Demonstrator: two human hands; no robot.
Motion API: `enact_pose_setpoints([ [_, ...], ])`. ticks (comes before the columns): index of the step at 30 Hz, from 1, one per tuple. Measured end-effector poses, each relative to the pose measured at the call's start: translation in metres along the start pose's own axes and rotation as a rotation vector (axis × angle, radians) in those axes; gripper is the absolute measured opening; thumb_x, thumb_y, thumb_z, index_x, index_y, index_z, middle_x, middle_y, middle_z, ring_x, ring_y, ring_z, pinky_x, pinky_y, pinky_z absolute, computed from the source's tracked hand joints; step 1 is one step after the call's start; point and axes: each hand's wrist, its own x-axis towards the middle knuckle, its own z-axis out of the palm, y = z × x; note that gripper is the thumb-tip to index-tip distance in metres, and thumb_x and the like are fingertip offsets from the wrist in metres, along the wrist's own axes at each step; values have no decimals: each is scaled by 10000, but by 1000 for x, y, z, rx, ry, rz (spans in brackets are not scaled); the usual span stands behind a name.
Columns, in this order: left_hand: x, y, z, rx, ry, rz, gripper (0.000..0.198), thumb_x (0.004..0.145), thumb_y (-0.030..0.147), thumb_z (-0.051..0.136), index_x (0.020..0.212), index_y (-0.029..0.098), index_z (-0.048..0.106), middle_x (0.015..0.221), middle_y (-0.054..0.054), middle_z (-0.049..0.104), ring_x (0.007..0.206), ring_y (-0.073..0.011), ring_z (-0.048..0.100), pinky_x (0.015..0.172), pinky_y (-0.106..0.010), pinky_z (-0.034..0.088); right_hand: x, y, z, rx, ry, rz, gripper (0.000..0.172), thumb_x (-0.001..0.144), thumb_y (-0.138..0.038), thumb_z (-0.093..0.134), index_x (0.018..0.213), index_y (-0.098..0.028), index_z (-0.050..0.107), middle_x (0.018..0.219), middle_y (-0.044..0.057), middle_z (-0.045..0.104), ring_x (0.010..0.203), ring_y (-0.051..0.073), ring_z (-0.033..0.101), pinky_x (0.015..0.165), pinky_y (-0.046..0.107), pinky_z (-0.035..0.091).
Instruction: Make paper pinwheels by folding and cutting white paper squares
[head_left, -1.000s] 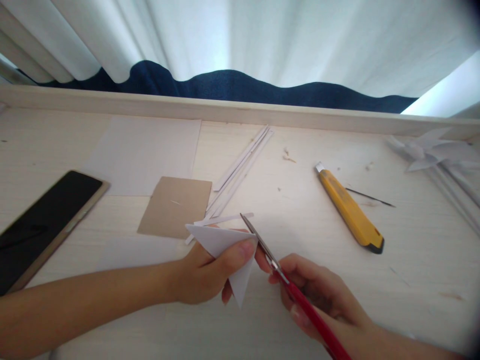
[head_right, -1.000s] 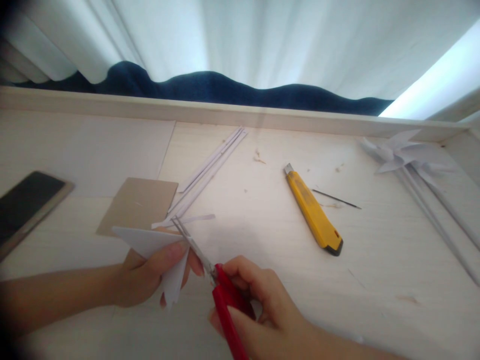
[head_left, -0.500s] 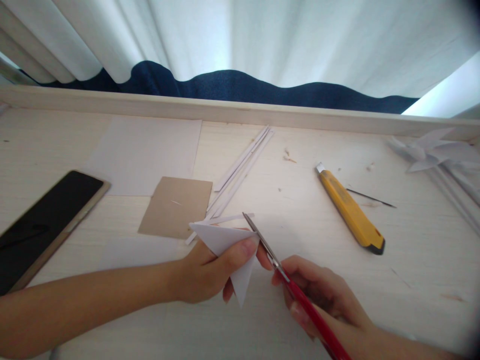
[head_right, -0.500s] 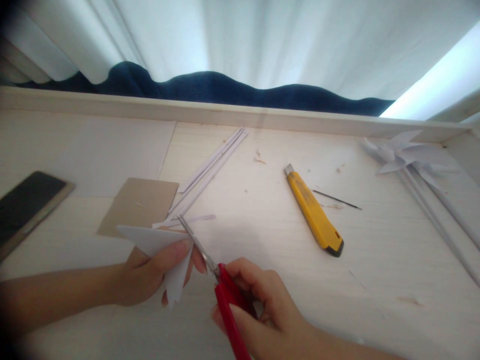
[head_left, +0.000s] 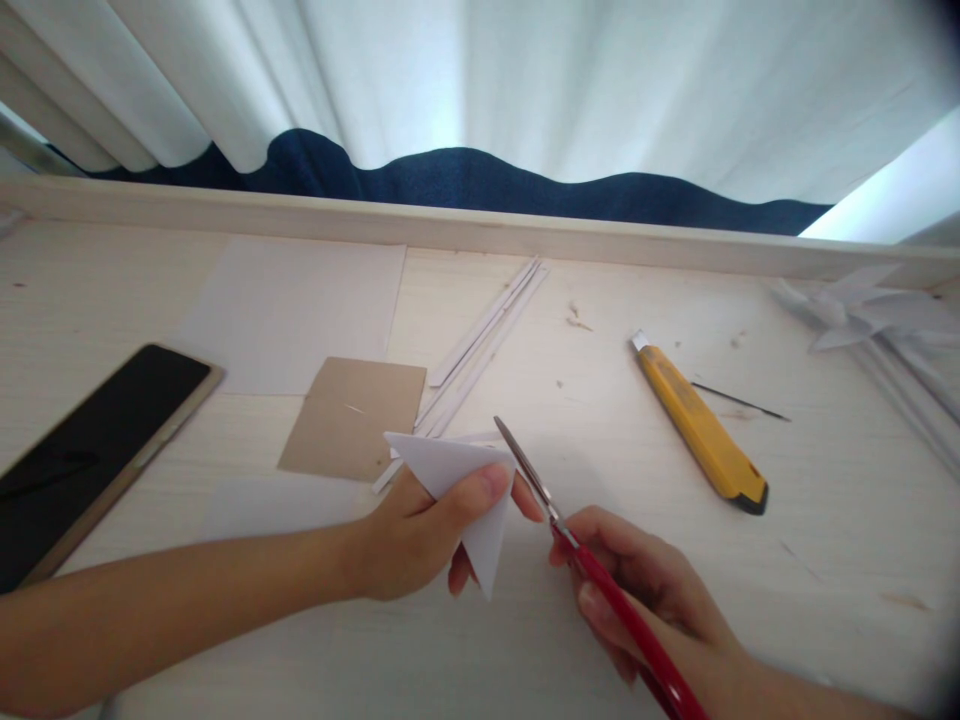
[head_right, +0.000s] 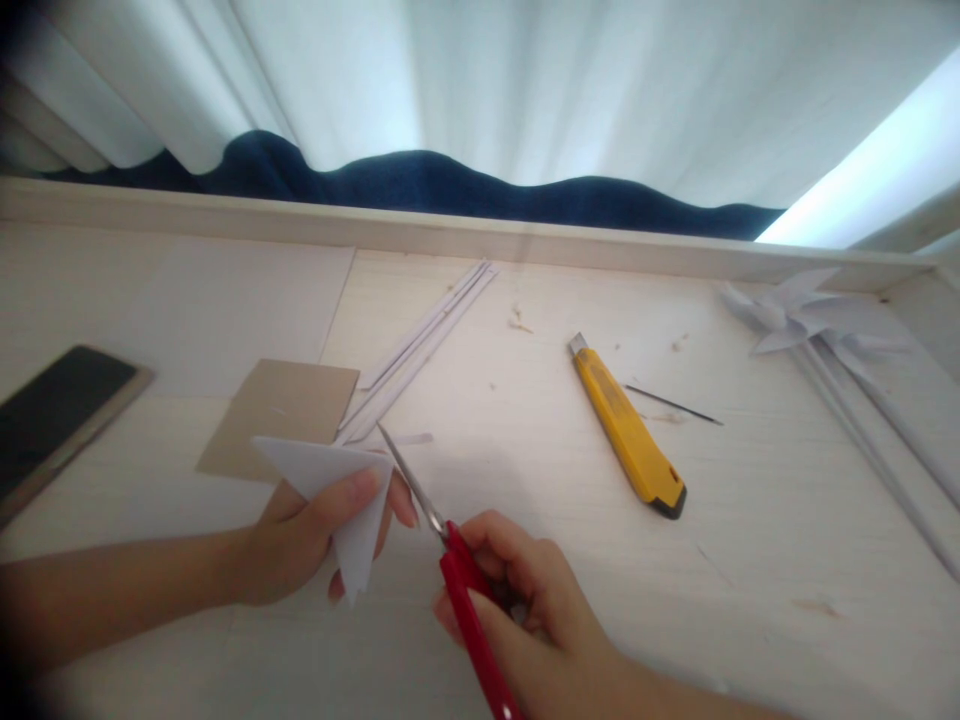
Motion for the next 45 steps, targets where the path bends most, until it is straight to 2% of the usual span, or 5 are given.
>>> enact_pose_setpoints([
  [10,-1,2,-4,-21,-114,133,417,791,509,414,747,153,626,497,17,483,396,-54,424,356,-130,325,5,5,-3,121,47,-42,354,710,-512,569,755,-175,471,466,-80,383,347,30,293,320,150,226],
  [18,2,6,-3,-17,-175,291,314,797,372,464,1033,171,514,818,-42,575,621,-109,529,543,-204,419,5,10,-3,120,104,-58,347,739,-507,531,789,-168,476,464,-78,382,347,45,317,324,158,273],
  [31,5,1,1,25,-235,364,680,706,69,454,1302,273,197,864,-32,560,633,-114,544,563,-265,474,31,-10,-59,-1423,662,-445,278,784,-343,473,948,-134,556,853,109,559,733,235,558,640,355,446],
  [39,4,-3,4,-4,-151,336,647,764,120,490,1297,200,134,671,18,569,445,-60,495,456,-174,420,34,-3,-57,-1470,681,-505,283,786,-313,479,991,-119,506,886,139,562,824,259,553,715,373,441],
  [45,5,-3,3,35,-206,317,415,813,252,452,1201,174,330,637,10,556,389,-58,453,354,-140,375,35,1,-60,-1475,702,-510,232,779,-326,470,935,-153,460,864,110,550,746,240,558,630,355,450],
])
